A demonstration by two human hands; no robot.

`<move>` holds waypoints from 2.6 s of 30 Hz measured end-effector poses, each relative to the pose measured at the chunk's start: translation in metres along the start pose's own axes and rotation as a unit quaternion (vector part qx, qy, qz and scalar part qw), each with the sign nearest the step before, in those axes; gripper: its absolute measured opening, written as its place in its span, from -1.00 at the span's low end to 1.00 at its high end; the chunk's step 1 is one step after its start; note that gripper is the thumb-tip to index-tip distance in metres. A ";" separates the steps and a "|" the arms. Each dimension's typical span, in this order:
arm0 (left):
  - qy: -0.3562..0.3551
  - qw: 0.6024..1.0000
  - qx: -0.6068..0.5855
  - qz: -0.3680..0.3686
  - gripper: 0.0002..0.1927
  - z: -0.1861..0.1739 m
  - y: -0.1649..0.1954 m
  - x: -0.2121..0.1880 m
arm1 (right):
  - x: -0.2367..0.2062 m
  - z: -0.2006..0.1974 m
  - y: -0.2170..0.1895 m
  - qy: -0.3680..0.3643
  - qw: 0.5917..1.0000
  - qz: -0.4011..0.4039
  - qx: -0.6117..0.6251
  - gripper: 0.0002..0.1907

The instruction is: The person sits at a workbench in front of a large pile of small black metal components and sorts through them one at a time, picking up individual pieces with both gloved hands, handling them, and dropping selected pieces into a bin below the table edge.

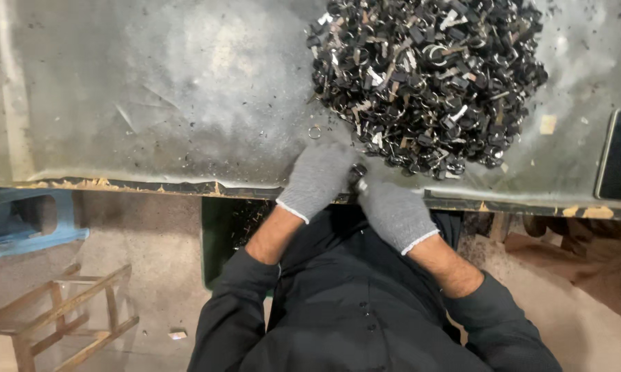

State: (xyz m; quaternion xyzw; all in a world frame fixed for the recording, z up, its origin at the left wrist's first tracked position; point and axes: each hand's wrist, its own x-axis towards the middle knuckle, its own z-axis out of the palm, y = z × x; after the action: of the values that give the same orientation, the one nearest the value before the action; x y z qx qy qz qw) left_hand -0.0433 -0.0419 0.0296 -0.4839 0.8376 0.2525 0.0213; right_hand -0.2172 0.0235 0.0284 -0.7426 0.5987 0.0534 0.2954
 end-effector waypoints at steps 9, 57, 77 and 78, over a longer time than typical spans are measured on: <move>0.287 0.950 -0.114 -0.040 -0.79 0.040 -0.002 -0.027 | 0.016 -0.020 -0.005 0.089 0.982 -0.052 0.160 -0.54; 0.244 0.968 -0.041 0.029 -0.82 0.046 -0.016 -0.024 | 0.029 -0.021 -0.016 0.018 0.999 -0.028 -0.029 -0.71; 0.264 0.960 -0.093 -0.009 -0.50 0.049 -0.008 -0.028 | 0.023 -0.022 -0.012 -0.009 0.999 0.007 -0.052 -0.74; 0.260 0.961 -0.094 -0.009 -0.55 0.049 -0.007 -0.027 | 0.021 -0.021 -0.014 0.051 0.997 -0.025 -0.052 -0.76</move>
State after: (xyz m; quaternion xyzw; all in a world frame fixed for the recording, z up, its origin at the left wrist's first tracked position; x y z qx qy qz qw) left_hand -0.0332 -0.0010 -0.0087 -0.5400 0.7827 0.1949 -0.2405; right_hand -0.2038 -0.0030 0.0419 -0.7734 0.5907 0.0387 0.2266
